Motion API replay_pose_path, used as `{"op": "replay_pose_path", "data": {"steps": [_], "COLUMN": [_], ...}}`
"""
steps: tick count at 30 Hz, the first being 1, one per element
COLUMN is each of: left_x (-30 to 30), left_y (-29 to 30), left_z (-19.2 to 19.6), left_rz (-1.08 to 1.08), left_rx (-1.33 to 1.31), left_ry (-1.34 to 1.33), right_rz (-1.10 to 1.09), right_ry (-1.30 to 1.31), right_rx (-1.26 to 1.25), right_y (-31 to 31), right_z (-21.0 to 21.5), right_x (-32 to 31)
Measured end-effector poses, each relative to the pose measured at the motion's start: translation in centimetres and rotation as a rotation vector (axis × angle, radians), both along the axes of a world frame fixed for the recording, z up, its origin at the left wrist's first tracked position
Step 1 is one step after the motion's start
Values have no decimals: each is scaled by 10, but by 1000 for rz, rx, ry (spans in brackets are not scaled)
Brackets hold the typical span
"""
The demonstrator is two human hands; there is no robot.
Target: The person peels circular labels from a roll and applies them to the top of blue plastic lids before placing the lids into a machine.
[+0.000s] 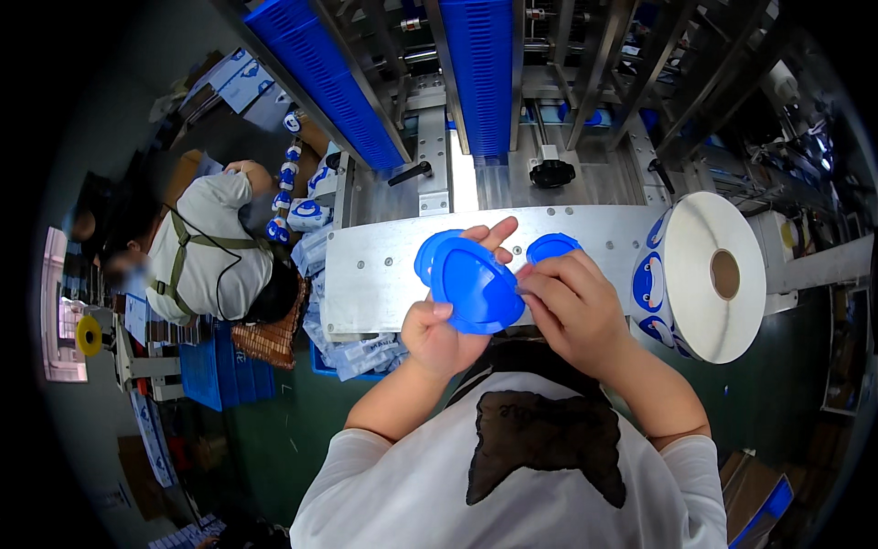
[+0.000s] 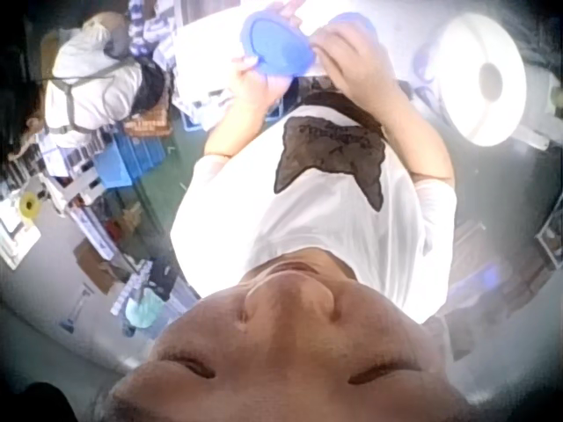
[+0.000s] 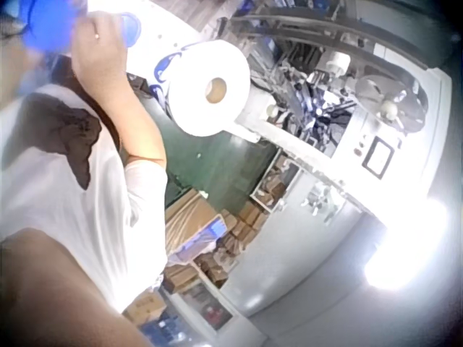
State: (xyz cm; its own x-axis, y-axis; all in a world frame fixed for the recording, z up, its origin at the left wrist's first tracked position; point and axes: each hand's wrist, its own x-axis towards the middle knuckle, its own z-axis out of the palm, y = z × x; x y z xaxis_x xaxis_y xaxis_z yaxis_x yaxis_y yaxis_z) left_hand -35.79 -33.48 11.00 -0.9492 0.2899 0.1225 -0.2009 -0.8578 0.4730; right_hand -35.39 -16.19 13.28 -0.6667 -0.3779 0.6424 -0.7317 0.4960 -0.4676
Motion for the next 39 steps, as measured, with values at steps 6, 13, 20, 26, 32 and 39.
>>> {"op": "replay_pose_path", "data": {"steps": [6,13,20,26,32,39], "left_x": [12,10,10,8,6,6], "left_y": [1,1,-8,-9,-13,-11], "left_z": [3,2,4,8,8,12], "left_rz": [44,-16,-148,-215,-261,-298], "left_rx": [-297,-247,-198,-129,-116,-68], "left_ry": [53,38,2,1,-8,-21], "right_rz": [9,77,-19,61,73,154], "right_ry": [-19,-150,-226,-205,-65,-38], "right_rx": [81,-26,-163,-88,167,114], "right_y": [6,11,27,30,26,14], "right_z": [2,6,16,27,23,27], "right_x": [0,-1,5,1,-2,4]}}
